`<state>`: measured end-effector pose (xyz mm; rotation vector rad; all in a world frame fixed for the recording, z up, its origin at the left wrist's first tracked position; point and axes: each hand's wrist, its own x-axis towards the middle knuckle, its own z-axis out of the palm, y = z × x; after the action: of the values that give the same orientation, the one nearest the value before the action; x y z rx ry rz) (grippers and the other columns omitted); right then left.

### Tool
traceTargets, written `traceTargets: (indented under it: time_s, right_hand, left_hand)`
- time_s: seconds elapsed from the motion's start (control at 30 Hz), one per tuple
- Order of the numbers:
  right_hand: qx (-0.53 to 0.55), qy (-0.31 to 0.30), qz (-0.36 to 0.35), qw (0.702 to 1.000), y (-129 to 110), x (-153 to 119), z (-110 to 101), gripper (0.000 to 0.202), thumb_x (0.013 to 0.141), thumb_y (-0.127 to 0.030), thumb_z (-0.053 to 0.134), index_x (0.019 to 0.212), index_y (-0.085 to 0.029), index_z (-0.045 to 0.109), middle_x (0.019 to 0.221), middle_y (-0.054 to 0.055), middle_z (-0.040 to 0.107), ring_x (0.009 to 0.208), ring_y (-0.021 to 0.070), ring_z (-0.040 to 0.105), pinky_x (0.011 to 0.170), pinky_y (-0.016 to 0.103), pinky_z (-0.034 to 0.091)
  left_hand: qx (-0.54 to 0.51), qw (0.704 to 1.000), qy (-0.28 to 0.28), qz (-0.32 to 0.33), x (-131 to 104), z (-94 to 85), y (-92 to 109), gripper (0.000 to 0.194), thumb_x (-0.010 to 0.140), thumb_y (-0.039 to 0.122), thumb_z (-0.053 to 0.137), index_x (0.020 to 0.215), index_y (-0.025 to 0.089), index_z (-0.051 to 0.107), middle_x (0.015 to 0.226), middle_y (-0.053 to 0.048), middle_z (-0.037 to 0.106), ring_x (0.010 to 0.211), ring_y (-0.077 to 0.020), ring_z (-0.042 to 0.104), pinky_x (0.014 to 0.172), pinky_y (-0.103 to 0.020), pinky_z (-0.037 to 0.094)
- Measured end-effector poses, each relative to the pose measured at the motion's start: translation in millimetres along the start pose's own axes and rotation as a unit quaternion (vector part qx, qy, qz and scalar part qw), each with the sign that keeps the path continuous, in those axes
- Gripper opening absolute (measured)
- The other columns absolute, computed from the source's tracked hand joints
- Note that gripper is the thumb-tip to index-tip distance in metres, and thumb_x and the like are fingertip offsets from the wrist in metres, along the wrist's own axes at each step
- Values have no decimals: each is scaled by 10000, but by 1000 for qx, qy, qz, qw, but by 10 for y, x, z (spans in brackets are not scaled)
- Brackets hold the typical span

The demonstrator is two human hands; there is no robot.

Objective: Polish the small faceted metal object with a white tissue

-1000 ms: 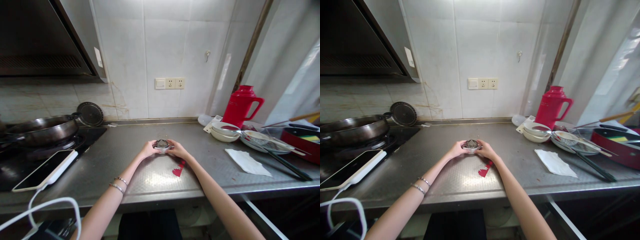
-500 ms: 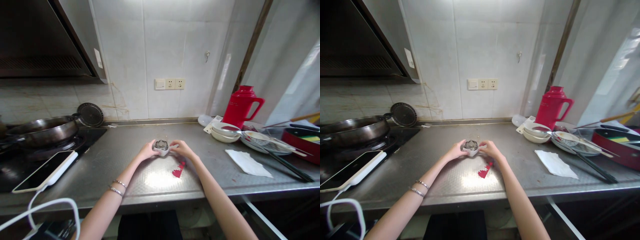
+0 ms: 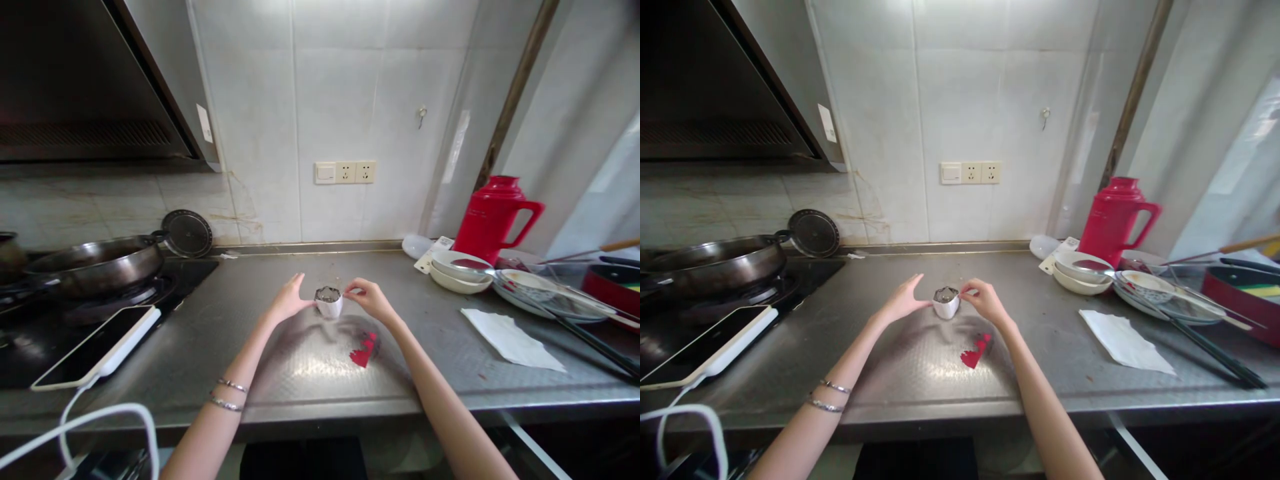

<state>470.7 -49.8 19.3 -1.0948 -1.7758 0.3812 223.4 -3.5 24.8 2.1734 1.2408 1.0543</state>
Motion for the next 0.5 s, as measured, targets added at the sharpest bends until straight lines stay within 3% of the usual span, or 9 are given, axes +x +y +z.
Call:
traceTargets:
  time_s: [0.1,0.17,0.27,0.37,0.5]
  right_hand:
    - [26,51,9,998,-69,13,1,207,772,-389,629,726,-188,644,766,41,668,762,181,618,646,269,477]
    - [42,71,14,997,-99,16,13,238,771,-419,637,730,-184,636,765,47,662,751,182,619,645,272,482]
    - [52,91,15,994,-119,13,45,284,768,-465,641,736,-183,632,769,56,662,757,189,622,643,277,490]
    - [48,101,7,994,-133,7,82,297,775,-481,633,739,-185,631,768,58,658,758,191,620,637,279,493]
    - [34,92,-7,995,-168,-3,116,267,795,-459,615,747,-197,629,766,49,652,755,186,618,634,277,491]
  left_hand:
    - [-14,995,91,33,1,-78,132,477,766,348,648,1202,164,597,1242,-125,623,1121,-275,598,960,-382,461]
    - [-21,990,124,59,-19,-103,235,349,816,334,584,1114,165,651,1120,-109,687,1000,-248,649,799,-336,524]
    - [-31,984,155,78,-67,-98,356,257,821,366,583,940,179,713,947,-83,732,851,-215,672,679,-291,521]
    - [-45,986,141,74,-108,-42,413,268,807,404,598,882,183,729,918,-78,737,837,-212,671,655,-279,515]
    - [-61,995,60,41,-134,81,419,369,735,442,673,979,171,727,986,-92,730,833,-226,671,699,-298,525]
